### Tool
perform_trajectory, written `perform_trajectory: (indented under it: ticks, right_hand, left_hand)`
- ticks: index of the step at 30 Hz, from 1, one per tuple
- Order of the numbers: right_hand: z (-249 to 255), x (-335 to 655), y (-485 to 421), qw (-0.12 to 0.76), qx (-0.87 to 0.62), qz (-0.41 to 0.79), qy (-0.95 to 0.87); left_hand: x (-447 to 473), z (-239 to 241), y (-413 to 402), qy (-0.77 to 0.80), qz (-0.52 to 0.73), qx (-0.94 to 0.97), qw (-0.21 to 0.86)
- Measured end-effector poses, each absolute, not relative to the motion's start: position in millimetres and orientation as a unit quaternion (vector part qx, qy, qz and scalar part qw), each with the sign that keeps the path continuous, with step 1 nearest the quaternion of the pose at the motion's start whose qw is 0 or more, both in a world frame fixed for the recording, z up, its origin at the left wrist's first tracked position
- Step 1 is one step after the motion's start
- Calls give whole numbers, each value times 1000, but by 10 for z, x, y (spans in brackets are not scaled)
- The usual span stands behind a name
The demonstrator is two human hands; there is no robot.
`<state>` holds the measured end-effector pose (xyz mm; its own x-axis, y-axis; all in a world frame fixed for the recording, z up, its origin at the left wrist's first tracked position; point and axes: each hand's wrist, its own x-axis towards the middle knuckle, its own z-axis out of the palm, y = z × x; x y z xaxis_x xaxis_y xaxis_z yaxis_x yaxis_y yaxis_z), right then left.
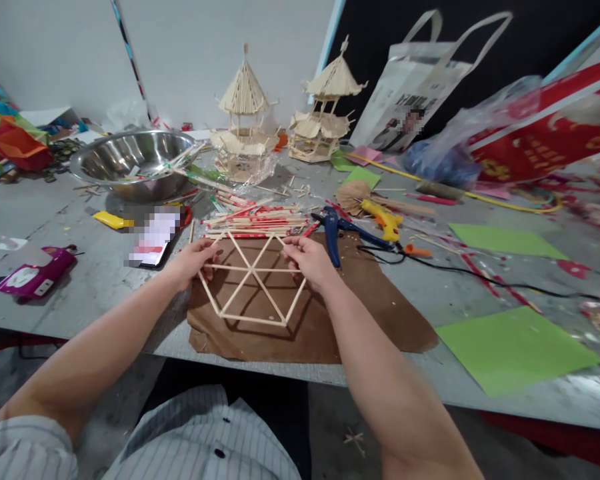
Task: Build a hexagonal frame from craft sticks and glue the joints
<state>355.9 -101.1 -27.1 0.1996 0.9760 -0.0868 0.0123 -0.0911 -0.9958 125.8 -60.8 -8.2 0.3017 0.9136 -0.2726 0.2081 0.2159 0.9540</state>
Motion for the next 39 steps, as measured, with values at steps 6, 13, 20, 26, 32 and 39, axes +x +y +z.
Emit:
perform_trajectory:
  ticks: [6, 13, 20, 26, 32, 39]
  right_hand:
    - [-250, 3561, -1024, 504, -601, 469, -407]
    - [-286, 3580, -1059, 408, -610, 399, -550]
    - [-332, 3579, -1027, 311, -637, 186, -681]
    - [-393, 3627, -1001, 290, -677, 113, -667]
    - [-421, 3610, -1011, 236, -679, 68, -691]
    - [-354, 3521, -1047, 174, -693, 34, -699]
  left_hand:
    - [1236, -70, -589, 529, 279, 543, 590]
    - [1199, -97, -540, 523, 257, 571, 579]
    - [1240, -157, -534, 522, 296, 608, 519]
    - [1225, -177, -529, 522, 309, 712, 354]
    - [1210, -128, -577, 544, 253, 777, 191]
    - [1207, -190, -577, 530, 191, 821, 94]
